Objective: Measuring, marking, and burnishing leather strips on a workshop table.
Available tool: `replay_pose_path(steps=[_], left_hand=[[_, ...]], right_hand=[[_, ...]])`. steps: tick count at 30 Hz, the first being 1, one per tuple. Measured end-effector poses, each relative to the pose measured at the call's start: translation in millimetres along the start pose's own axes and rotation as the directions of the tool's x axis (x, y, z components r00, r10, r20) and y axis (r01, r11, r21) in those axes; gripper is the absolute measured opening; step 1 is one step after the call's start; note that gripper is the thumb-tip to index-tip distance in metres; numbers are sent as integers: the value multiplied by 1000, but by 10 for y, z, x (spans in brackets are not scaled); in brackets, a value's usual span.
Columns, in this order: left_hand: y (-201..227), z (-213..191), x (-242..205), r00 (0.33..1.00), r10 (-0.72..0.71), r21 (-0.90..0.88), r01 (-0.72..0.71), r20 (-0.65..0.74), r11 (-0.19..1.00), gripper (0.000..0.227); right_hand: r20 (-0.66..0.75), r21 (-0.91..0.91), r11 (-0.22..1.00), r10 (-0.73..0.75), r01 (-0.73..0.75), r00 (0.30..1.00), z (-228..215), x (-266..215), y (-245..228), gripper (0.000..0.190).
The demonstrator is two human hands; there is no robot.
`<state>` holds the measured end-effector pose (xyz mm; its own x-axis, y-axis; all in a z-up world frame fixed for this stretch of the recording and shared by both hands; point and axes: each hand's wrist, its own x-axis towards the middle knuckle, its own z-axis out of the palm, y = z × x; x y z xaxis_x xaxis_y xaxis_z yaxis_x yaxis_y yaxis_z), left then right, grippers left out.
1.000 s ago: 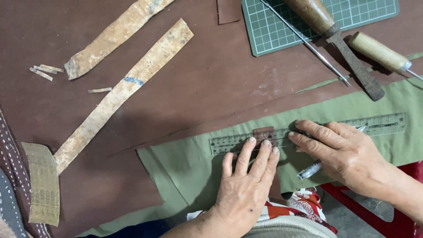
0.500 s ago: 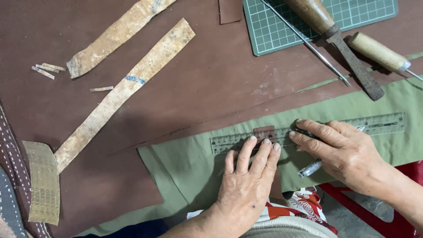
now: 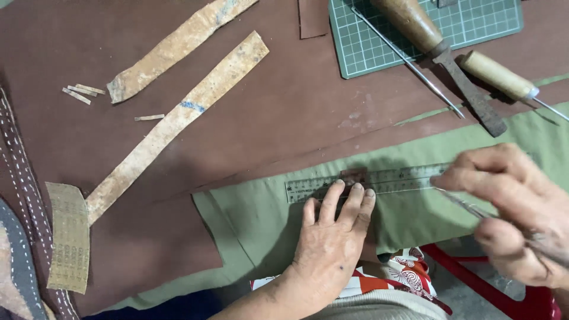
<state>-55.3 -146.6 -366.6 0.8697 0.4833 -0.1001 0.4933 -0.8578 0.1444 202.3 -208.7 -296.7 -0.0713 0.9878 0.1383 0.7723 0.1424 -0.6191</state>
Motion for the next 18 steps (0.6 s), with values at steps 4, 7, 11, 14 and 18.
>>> replay_pose_path(steps=[4,7,11,14,18], left_hand=[[7,61,-21,997,3,58,-8,72,998,89],[14,-21,-14,999,-17,48,18,-32,999,69],[5,-13,-6,999,-1,1,1,50,1000,81],[38,33,-25,1000,-28,-8,28,9,1000,80],[35,9,-19,999,-43,-20,43,17,999,78]], right_hand=[[54,95,959,264,-268,963,165,111,87,46],[-49,519,752,501,-406,864,470,163,142,54],[-5,786,569,394,-240,919,673,353,103,23],[-43,717,641,433,-275,900,769,431,-9,18],[-58,647,706,420,-286,906,847,441,-11,22]])
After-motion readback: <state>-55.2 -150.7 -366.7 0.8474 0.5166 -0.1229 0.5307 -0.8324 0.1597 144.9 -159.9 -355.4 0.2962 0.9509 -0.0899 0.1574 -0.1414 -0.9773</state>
